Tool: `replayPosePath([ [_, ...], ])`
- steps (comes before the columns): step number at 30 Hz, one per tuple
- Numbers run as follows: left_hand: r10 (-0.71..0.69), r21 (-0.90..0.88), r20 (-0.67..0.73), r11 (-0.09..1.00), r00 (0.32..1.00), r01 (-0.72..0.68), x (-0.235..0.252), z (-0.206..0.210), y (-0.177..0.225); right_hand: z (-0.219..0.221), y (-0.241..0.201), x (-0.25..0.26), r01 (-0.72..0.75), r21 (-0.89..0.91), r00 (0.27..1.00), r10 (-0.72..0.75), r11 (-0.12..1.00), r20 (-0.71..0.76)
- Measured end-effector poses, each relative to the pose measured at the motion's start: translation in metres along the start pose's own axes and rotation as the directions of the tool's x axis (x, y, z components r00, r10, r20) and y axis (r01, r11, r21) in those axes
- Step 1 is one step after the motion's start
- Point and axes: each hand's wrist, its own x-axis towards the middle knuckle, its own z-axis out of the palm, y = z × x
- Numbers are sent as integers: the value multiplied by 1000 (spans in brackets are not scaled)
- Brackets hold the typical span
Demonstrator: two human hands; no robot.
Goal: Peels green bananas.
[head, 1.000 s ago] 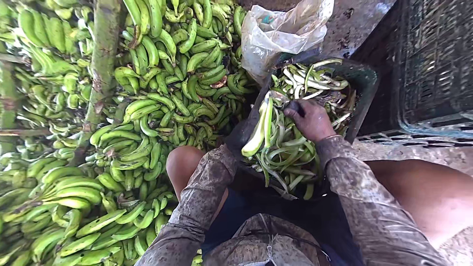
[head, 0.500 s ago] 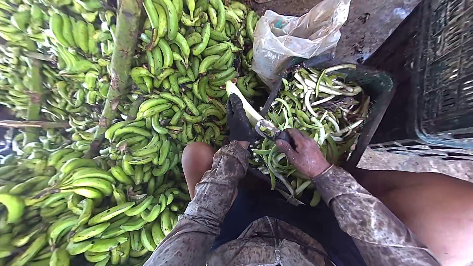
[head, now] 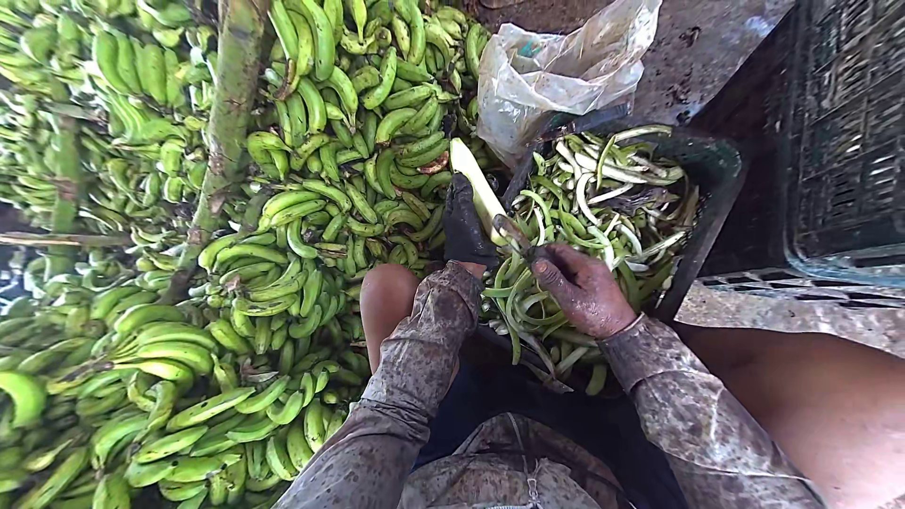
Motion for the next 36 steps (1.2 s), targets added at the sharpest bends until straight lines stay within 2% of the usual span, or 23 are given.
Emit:
replayPosePath([
  [3, 32, 83, -58, 996, 998, -27, -2, 7, 0, -4, 2, 4, -54, -31, 993, 50, 998, -111],
  [5, 49, 170, -143, 985, 989, -24, -7, 17, 2, -3, 2, 4, -108, -98, 992, 100, 989, -78],
  [9, 100, 207, -195, 977, 976, -59, -5, 24, 4, 6, -1, -4, -75, -216, 994, 57, 973, -89],
  [12, 185, 220, -162, 964, 969, -147, 0, 23, 5, 7, 5, -4, -69, -289, 993, 38, 955, -114],
  [15, 137, 219, -134, 970, 981, -106, -5, 27, 3, 5, 5, -1, -75, -276, 993, 48, 958, -106],
  [18, 97, 272, 62, 956, 993, -110, -30, 32, 0, -1, 4, 11, -149, -156, 986, 134, 976, -103],
  [20, 75, 311, 132, 944, 988, -113, -45, 39, 3, -3, 4, 13, -169, -118, 979, 152, 979, -137],
  [22, 47, 275, 78, 959, 996, -67, -37, 39, 2, 0, 3, 4, -122, -125, 981, 101, 985, -164],
  [25, -16, 93, -53, 995, 998, 21, -10, 30, 3, 5, -3, -8, -47, -175, 996, 32, 983, -89],
  [27, -43, 55, -31, 997, 999, 45, -6, 26, 2, 5, 0, -4, -55, -192, 998, 47, 980, -47],
  [29, -73, 129, 68, 990, 995, 64, -15, 28, -2, 0, 7, 7, -122, -184, 993, 118, 975, -29],
  [32, -164, 401, 205, 913, 965, 70, -36, 29, -6, -9, 19, 21, -223, -163, 974, 214, 961, -72],
  [36, -175, 621, 209, 784, 962, 7, -37, 25, -7, -5, 22, 13, -208, -235, 976, 184, 950, -120],
])
